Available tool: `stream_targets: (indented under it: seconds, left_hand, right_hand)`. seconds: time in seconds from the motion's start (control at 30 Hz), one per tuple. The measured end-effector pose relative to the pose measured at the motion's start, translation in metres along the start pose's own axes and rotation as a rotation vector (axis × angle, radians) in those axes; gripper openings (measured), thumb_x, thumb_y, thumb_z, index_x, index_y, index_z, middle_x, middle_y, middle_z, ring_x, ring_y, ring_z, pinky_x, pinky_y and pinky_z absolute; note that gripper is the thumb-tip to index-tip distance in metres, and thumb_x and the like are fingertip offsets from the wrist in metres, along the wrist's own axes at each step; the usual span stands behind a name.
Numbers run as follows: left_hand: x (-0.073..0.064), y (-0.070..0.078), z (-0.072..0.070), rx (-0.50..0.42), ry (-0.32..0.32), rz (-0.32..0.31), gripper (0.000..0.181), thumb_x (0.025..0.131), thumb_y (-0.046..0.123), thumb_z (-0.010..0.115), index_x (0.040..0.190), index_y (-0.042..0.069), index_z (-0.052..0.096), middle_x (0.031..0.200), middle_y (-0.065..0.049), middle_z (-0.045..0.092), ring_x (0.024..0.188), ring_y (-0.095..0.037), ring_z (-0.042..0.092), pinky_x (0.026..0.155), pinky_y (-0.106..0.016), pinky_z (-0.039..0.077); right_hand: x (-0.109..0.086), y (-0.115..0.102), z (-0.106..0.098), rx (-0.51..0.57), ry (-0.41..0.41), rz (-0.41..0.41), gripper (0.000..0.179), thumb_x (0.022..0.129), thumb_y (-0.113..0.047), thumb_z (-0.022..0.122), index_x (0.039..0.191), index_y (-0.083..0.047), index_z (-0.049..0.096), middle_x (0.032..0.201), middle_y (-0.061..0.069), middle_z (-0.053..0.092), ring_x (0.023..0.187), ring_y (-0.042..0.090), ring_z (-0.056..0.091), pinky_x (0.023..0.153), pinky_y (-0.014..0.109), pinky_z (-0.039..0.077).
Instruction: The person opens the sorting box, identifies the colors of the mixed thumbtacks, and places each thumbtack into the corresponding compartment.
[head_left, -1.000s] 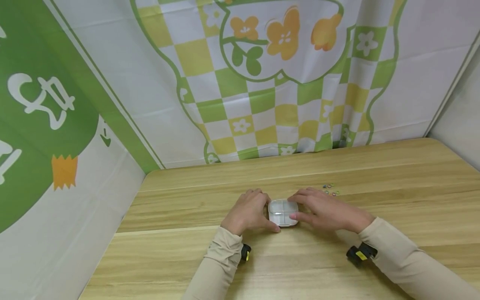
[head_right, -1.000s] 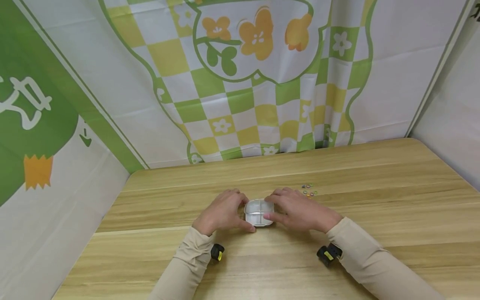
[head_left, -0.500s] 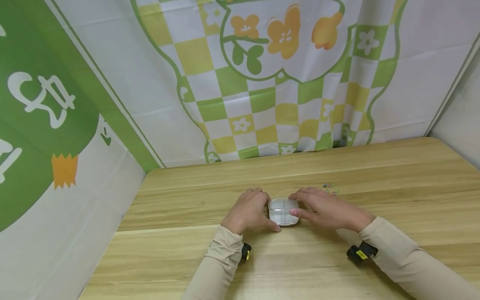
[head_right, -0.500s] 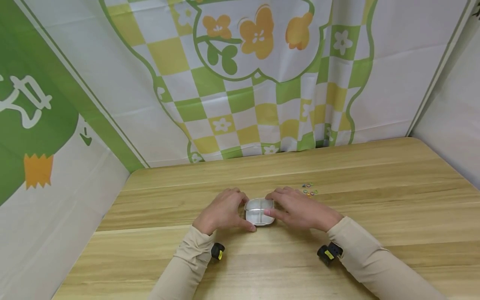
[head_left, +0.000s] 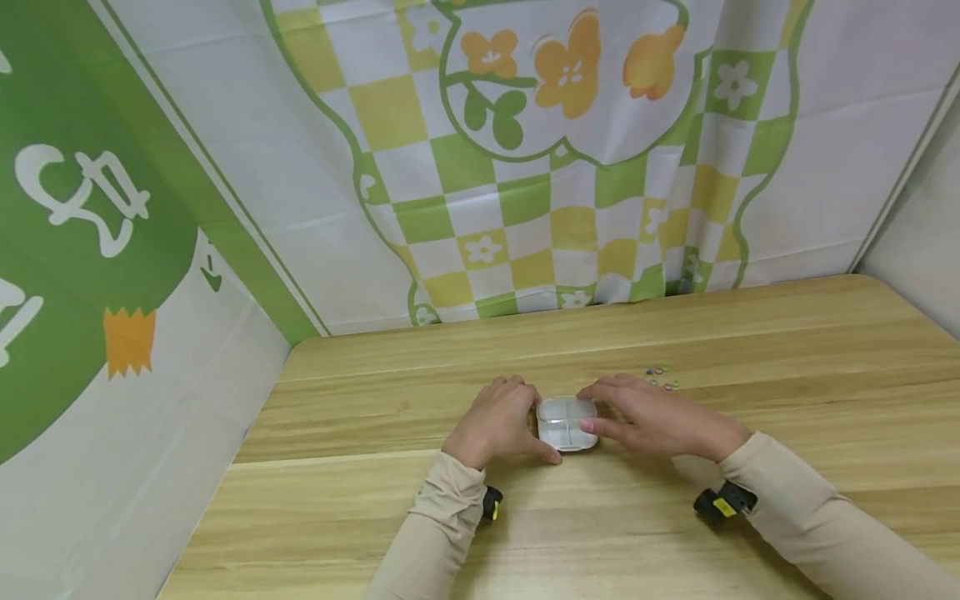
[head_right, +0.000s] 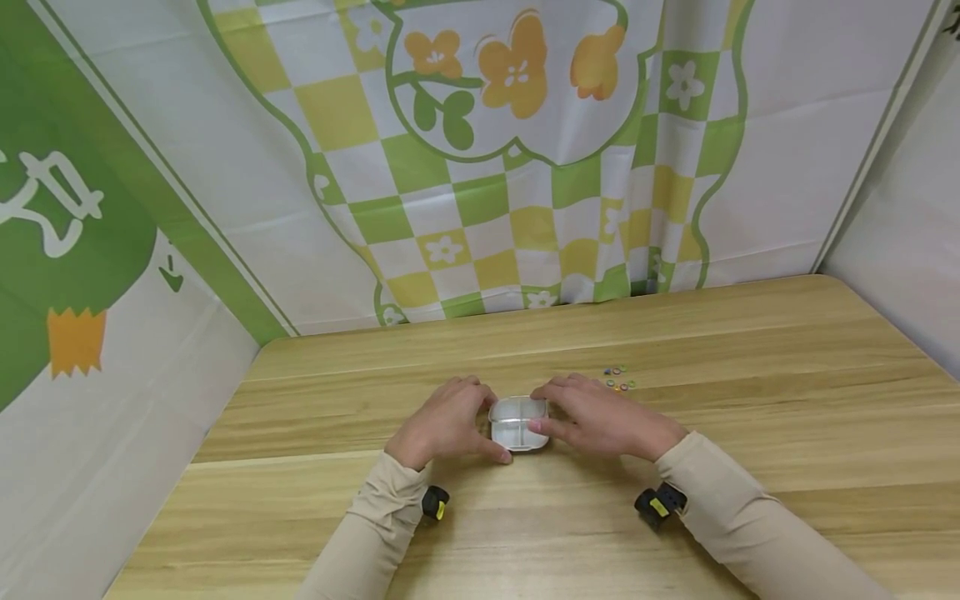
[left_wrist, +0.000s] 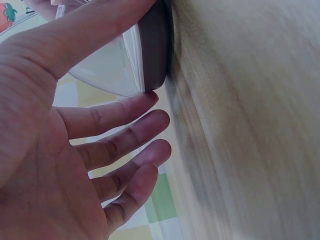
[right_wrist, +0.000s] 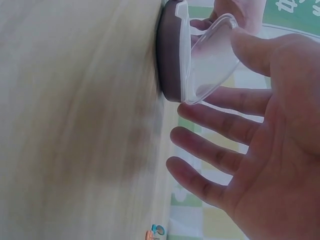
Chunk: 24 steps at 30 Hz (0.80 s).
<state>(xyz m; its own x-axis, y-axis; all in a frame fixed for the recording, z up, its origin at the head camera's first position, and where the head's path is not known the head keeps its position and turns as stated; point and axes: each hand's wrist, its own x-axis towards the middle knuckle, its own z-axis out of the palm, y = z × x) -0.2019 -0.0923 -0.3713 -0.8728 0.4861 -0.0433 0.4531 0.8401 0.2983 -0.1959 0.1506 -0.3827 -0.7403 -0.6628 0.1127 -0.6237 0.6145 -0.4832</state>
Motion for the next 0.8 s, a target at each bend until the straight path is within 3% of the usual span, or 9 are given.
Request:
stream_targets:
  seconds: [0.4, 0.8]
  left_hand:
    - [-0.0006, -0.0004, 0.0001, -0.007, -0.001, -0.006, 0.06, 0.062, 0.047, 0.096, 0.101, 0.009, 0.071, 0.093, 0.004, 0.058, 0.089, -0.019, 0.05, 0.086, -0.034, 0.043]
    - [0.0002, -0.0001, 0.0, 0.008, 0.001, -0.005, 0.062, 0.062, 0.049, 0.095, 0.101, 0.008, 0.071, 0.092, 0.003, 0.059, 0.089, -0.019, 0.051, 0.084, -0.033, 0.044]
  right_hand:
    - [0.0013, 0.0018, -0.0035, 0.017, -0.001, -0.032, 0.042, 0.102, -0.035, 0.061, 0.128, -0.003, 0.065, 0.128, 0.01, 0.064, 0.12, 0.031, 0.058, 0.099, 0.053, 0.047]
    - [0.002, 0.0036, -0.0022, 0.024, 0.009, -0.017, 0.038, 0.104, -0.03, 0.059, 0.128, -0.001, 0.065, 0.129, 0.013, 0.064, 0.122, 0.035, 0.057, 0.102, 0.056, 0.044]
